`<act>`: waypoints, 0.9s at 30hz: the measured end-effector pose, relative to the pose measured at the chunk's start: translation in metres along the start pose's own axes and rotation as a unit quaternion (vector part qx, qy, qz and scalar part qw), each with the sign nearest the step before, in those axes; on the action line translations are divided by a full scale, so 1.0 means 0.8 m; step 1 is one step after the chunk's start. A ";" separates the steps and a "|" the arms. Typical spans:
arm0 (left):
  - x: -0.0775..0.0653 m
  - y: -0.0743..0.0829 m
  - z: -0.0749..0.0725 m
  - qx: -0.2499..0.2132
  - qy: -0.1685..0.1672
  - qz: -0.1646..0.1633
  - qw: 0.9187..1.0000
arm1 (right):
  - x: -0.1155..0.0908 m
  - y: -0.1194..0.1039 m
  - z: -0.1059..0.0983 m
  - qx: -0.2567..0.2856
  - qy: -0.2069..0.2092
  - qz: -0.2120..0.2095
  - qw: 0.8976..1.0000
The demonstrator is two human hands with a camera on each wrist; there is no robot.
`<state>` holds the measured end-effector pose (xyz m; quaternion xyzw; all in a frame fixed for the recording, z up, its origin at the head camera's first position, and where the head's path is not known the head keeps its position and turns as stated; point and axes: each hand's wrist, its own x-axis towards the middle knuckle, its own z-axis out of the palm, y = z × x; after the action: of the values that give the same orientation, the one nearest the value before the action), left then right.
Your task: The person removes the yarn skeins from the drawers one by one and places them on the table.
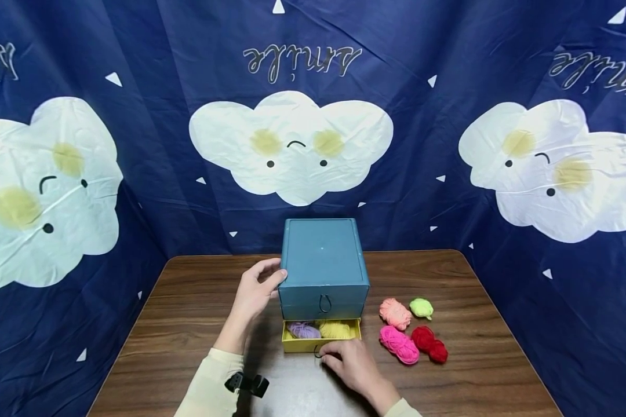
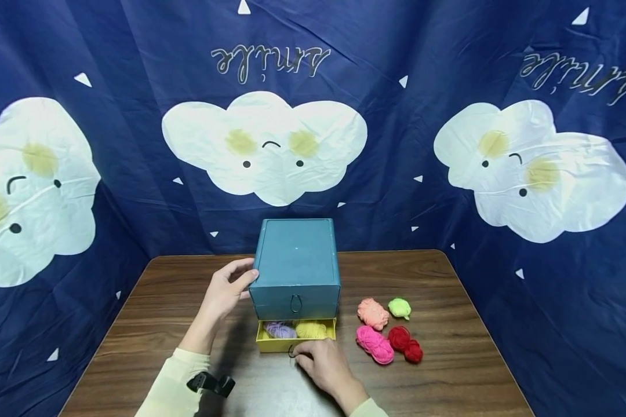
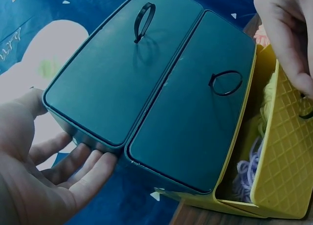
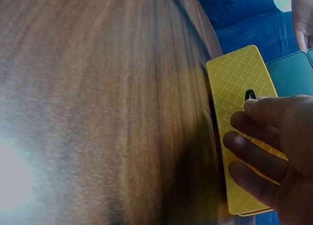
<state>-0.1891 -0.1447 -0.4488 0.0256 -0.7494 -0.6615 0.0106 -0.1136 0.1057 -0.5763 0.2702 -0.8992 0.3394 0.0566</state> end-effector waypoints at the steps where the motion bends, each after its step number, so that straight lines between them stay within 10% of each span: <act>1: 0.001 0.000 0.000 0.000 0.000 -0.001 1.000 | -0.002 -0.001 0.000 0.001 0.001 -0.001 1.000; 27: -0.001 0.002 0.000 0.010 0.003 0.003 1.000 | -0.038 -0.015 0.004 0.030 -0.010 -0.008 0.999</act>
<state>-0.1883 -0.1446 -0.4473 0.0253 -0.7563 -0.6536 0.0141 -0.0817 0.1097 -0.5803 0.2825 -0.8869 0.3631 0.0417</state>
